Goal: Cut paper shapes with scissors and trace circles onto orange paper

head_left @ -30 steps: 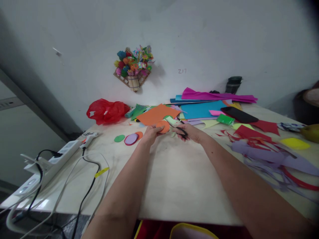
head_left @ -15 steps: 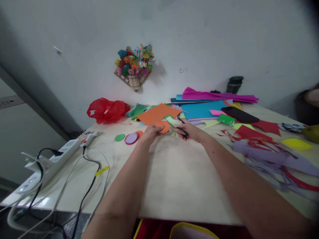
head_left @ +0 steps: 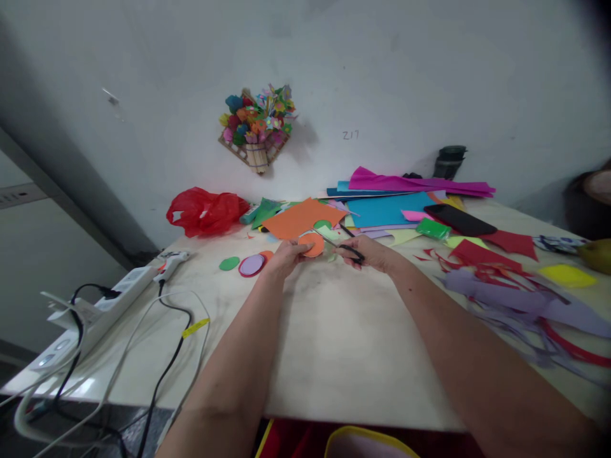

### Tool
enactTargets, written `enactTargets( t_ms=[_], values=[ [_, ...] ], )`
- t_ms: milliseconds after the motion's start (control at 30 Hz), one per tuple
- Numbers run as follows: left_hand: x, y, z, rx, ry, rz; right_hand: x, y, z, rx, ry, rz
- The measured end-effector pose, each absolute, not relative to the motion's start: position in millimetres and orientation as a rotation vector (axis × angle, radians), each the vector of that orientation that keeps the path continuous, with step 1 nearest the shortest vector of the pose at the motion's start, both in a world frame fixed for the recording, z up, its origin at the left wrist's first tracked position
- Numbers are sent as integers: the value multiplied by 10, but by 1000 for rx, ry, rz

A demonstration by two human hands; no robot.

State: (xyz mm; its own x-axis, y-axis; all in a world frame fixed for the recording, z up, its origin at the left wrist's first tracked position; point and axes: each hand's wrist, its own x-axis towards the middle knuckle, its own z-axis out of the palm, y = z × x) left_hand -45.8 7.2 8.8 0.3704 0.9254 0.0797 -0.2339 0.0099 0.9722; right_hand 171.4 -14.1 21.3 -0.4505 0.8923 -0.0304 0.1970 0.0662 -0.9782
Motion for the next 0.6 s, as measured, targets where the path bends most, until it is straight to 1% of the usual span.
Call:
enactTargets(
  t_ms=[133, 267, 600],
  values=[
    [-466, 65, 100, 1238, 762, 1036, 1718, -158, 232, -1129, -1687, 1438],
    [-471, 64, 99, 1238, 759, 1025, 1733, -145, 221, -1069, -1698, 1471],
    [-508, 78, 76, 1280, 753, 977, 1771, -164, 234, -1103, -1797, 1394]
  ],
)
